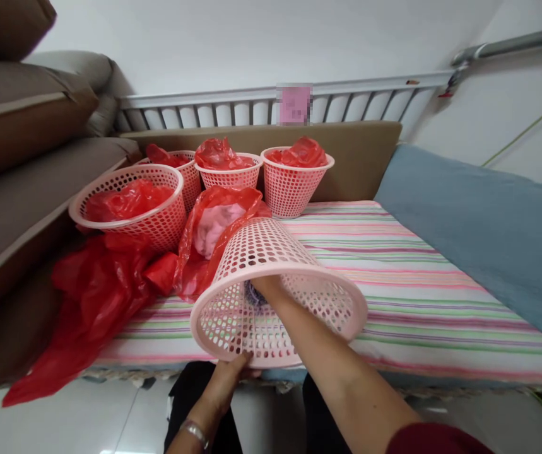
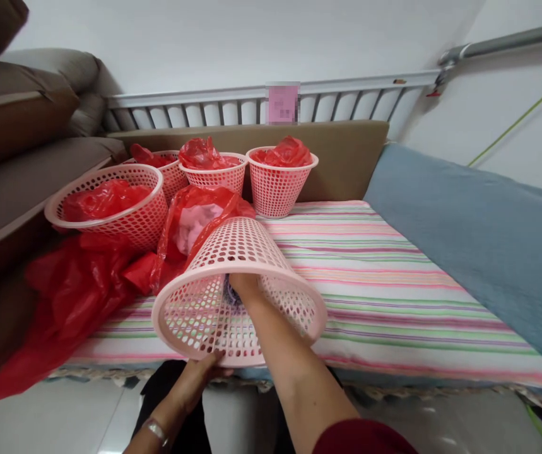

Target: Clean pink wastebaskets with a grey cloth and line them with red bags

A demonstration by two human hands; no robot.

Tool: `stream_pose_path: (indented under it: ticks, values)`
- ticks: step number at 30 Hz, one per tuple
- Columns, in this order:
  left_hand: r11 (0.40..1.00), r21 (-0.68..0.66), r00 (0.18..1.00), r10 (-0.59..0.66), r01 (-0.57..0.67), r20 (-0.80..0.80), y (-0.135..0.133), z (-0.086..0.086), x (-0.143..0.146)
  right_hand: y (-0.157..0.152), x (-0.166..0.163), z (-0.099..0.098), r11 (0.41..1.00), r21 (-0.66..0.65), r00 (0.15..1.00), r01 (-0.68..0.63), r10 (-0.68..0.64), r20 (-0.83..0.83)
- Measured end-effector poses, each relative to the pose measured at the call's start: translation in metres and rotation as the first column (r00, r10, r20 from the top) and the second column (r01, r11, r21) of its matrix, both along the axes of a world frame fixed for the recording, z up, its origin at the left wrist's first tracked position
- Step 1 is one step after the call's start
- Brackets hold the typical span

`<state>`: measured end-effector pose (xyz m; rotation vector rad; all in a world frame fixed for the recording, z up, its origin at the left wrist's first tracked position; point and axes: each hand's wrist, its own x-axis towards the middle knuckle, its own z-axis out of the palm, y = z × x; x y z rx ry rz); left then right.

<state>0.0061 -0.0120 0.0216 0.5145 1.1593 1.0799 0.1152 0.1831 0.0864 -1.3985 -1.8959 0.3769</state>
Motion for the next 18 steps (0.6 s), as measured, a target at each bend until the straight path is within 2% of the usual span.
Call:
stream_pose_path:
  ticks: [3, 5, 7, 11, 13, 16, 18]
  values:
    - [1.000, 0.001, 1.000, -0.003, 0.003, 0.022, 0.000, 0.001, 0.001, -0.013, 0.003, -0.003, 0.996, -0.068, 0.984, -0.060, 0.070, 0.161]
    - [1.000, 0.004, 0.998, 0.001, -0.002, 0.059, 0.000, 0.001, 0.001, -0.035, 0.007, -0.007, 0.982, -0.153, 0.954, -0.113, 0.150, 0.258]
    - [1.000, 0.009, 0.996, 0.003, -0.004, 0.091, 0.000, 0.001, 0.003, -0.064, 0.014, -0.012, 0.973, -0.181, 0.935, -0.146, 0.196, 0.296]
    - [0.999, 0.035, 0.994, -0.011, 0.008, 0.106, 0.000, 0.004, 0.005, -0.128, 0.030, -0.017, 0.950, -0.178, 0.909, -0.255, 0.298, 0.292]
    - [0.999, 0.037, 0.996, -0.013, 0.010, 0.087, -0.002, 0.006, 0.007, -0.150, 0.039, -0.017, 0.935, -0.188, 0.904, -0.301, 0.343, 0.256]
    - [0.999, 0.044, 0.995, -0.028, 0.024, 0.100, -0.006, 0.010, 0.008, -0.165, 0.048, -0.012, 0.922, -0.232, 0.919, -0.310, 0.353, 0.177]
    - [0.998, 0.050, 0.986, -0.035, 0.027, 0.165, -0.009, 0.012, 0.009, -0.167, 0.048, -0.009, 0.933, -0.262, 0.955, -0.248, 0.280, 0.093]
